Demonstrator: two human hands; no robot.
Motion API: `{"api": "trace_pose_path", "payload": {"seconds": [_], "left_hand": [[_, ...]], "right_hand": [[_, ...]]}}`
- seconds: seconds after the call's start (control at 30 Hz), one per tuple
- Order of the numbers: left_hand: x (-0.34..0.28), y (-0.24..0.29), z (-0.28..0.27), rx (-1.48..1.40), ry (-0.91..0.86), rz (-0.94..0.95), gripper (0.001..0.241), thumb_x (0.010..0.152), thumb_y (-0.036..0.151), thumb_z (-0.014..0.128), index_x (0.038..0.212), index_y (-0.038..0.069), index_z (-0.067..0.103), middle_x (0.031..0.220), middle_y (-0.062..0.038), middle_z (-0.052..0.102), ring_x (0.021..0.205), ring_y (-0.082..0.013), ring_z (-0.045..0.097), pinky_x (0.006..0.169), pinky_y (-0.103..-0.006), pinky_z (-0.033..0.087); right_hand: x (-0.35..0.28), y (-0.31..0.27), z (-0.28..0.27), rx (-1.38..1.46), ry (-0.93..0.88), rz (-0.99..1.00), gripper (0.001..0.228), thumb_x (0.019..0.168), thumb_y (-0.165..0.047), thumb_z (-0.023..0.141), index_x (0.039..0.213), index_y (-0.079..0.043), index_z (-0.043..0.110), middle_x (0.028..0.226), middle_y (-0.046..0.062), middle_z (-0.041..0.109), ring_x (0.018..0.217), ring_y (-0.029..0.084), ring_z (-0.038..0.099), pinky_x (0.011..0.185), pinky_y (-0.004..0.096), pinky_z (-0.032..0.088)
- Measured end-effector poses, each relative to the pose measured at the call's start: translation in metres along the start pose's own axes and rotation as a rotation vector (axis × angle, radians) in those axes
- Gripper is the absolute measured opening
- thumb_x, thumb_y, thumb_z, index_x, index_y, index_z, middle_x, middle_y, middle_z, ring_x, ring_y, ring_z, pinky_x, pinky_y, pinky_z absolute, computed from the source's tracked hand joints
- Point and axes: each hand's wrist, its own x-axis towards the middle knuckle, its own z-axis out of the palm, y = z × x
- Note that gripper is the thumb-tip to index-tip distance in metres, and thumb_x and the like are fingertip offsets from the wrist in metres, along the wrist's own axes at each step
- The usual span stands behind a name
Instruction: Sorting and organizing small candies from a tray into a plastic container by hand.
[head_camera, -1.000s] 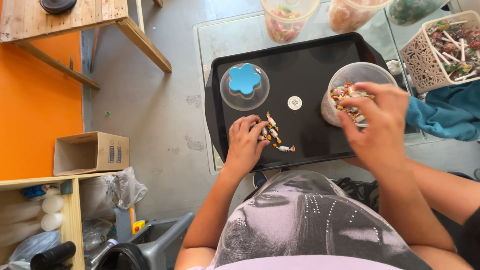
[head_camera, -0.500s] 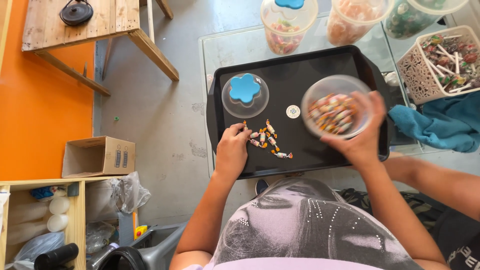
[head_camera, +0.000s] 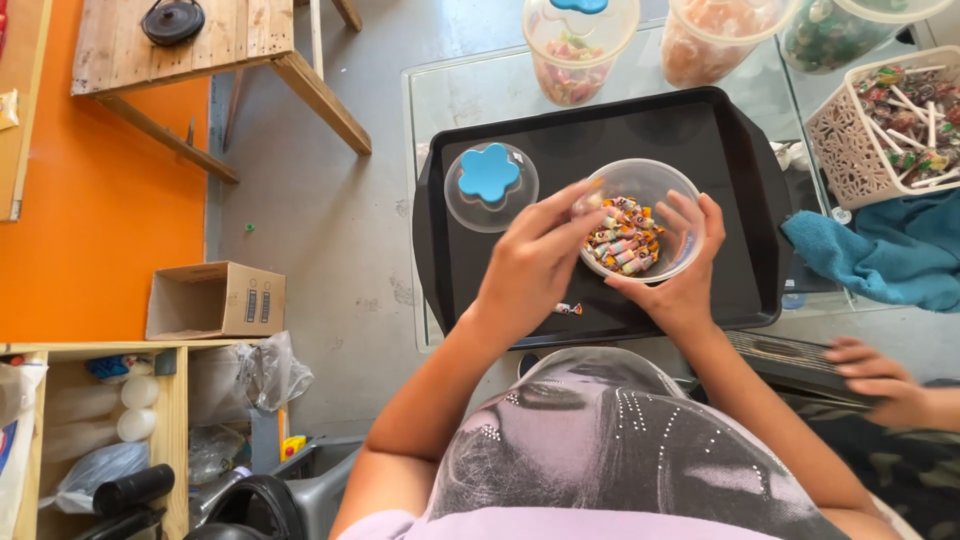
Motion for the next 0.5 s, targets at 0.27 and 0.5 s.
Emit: {"api": "trace_pose_path", "payload": {"seconds": [0.27,0.5], "left_hand": [[-0.029,-0.046,0.012,0.6,-0.264,-0.213,0.019,0.074,0.023,0.067,0.092,0.024,0.06,0.083,0.005,0.057,0.076,-0.0168,0.063,0.066,-0.0317,0.053],[-0.038,-0.074,0.046,0.731,-0.396,-0.306,0.023,0.066,0.03,0.066,0.085,0.023,0.056,0.07,0.002,0.063,0.071,-0.0238,0.062,0.068,-0.0391,0.042]], "right_hand": [[0.0,-0.007,-0.001,-0.027,0.019,-0.009,0.129,0.05,-0.019,0.094,0.143,-0.001,0.007,0.14,0.027,0.033,0.126,0.043,0.042,0.102,0.048,0.039],[0.001,-0.002,-0.003,0.012,0.022,-0.024,0.131,0.049,-0.02,0.095,0.143,-0.003,0.006,0.141,0.027,0.031,0.128,0.043,0.04,0.103,0.048,0.036]]}}
